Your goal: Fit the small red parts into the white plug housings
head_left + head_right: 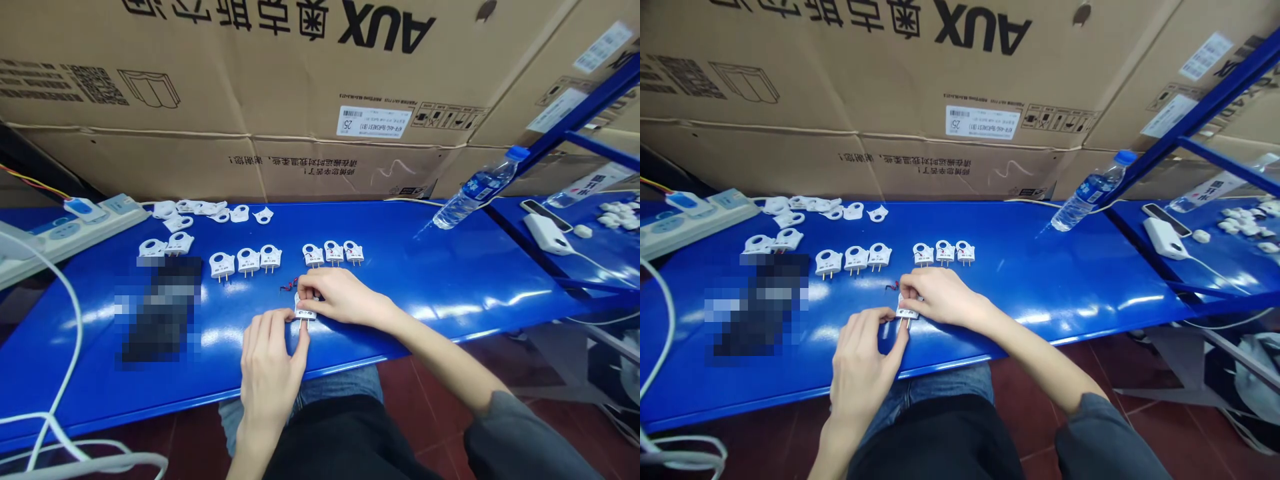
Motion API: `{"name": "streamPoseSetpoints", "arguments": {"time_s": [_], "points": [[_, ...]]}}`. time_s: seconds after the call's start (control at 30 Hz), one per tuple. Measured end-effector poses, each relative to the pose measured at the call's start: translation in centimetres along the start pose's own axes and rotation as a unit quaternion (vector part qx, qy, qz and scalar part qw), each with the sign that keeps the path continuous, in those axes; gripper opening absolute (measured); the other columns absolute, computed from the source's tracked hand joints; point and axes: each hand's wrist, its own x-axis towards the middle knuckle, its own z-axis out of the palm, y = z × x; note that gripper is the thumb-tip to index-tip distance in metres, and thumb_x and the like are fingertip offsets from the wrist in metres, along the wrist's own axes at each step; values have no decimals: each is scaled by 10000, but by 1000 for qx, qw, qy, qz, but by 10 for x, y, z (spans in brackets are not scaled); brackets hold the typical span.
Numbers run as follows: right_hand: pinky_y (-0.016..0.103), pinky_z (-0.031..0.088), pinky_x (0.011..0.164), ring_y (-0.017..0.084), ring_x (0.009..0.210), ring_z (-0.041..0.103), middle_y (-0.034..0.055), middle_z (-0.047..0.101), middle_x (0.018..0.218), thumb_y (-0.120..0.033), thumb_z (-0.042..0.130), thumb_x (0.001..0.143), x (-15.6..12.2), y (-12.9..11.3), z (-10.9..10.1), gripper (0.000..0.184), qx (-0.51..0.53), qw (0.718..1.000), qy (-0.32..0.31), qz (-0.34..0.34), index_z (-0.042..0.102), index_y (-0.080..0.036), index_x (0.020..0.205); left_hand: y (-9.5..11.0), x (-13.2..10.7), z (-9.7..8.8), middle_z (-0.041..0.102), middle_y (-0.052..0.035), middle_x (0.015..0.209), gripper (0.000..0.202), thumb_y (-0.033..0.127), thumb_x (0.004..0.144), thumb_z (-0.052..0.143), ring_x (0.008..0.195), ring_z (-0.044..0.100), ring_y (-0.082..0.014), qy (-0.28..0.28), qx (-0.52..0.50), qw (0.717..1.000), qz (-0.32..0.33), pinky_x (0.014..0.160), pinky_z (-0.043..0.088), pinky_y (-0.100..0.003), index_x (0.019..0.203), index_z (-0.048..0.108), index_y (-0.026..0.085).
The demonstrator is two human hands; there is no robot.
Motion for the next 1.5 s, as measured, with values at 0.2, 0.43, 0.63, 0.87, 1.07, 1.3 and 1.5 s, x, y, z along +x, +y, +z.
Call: {"name": "streamPoseSetpoints", "arguments": {"time_s": [0.2, 0.43, 0.63, 0.87, 1.07, 1.3, 1.5], "points": [[258, 379, 690, 146, 814, 594, 2, 657, 899, -301, 666, 1025, 0, -2, -2, 127, -11, 1000, -7, -6, 666, -198, 950, 0, 1, -1, 682, -52, 962, 77, 308, 1010, 579, 920, 631, -266, -5, 2, 1000, 0, 840, 494, -413, 1034, 545, 243], [292, 450, 757, 176, 863, 632, 27, 701, 936, -292, 647, 1029, -3, 3, -12, 104, 1, 1000, 2, 3, 695, -204, 1001, 0, 1, -1, 684, -47, 950, 80, 306, 1002, 591, 904, 637, -266, -3, 4, 1000, -2, 830, 494, -411, 1027, 552, 241], [281, 456, 753, 174, 891, 650, 29, 716, 991, -249, 693, 987, -3, 3, -12, 56, 10, 1000, -21, -15, 703, -198, 1007, 0, 1, 0, 684, -53, 948, 79, 294, 999, 596, 912, 638, -271, 2, 1, 1000, 2, 842, 499, -417, 1027, 549, 237], [300, 479, 795, 183, 904, 658, 51, 720, 1037, -202, 667, 995, -3, 0, -12, 65, 8, 999, -38, -23, 711, -195, 1042, -1, 0, 0, 686, -55, 955, 89, 315, 1005, 590, 920, 636, -271, 2, -10, 1000, -4, 840, 499, -416, 1036, 558, 238], [290, 483, 776, 180, 895, 658, 39, 716, 1023, -192, 653, 997, -3, -1, -11, 72, 5, 999, -35, -24, 704, -216, 1042, 0, 0, 0, 690, -53, 961, 97, 325, 1006, 589, 929, 638, -261, -4, -13, 1000, -12, 850, 502, -411, 1034, 573, 234], [297, 491, 799, 183, 914, 655, 47, 720, 1033, -198, 611, 1015, -4, 0, -13, 84, 4, 999, -28, -27, 685, -206, 1054, 0, 1, 0, 698, -59, 958, 104, 339, 1009, 579, 925, 650, -271, 4, -5, 1000, -5, 848, 504, -421, 1031, 570, 238], [276, 483, 767, 171, 879, 659, 24, 715, 967, -349, 707, 979, -7, 2, -18, 149, 33, 998, -43, -39, 681, -203, 976, 0, 1, 0, 694, -60, 953, 94, 333, 1015, 558, 913, 641, -263, 1, -3, 1000, -11, 846, 498, -423, 1027, 578, 242]]}}
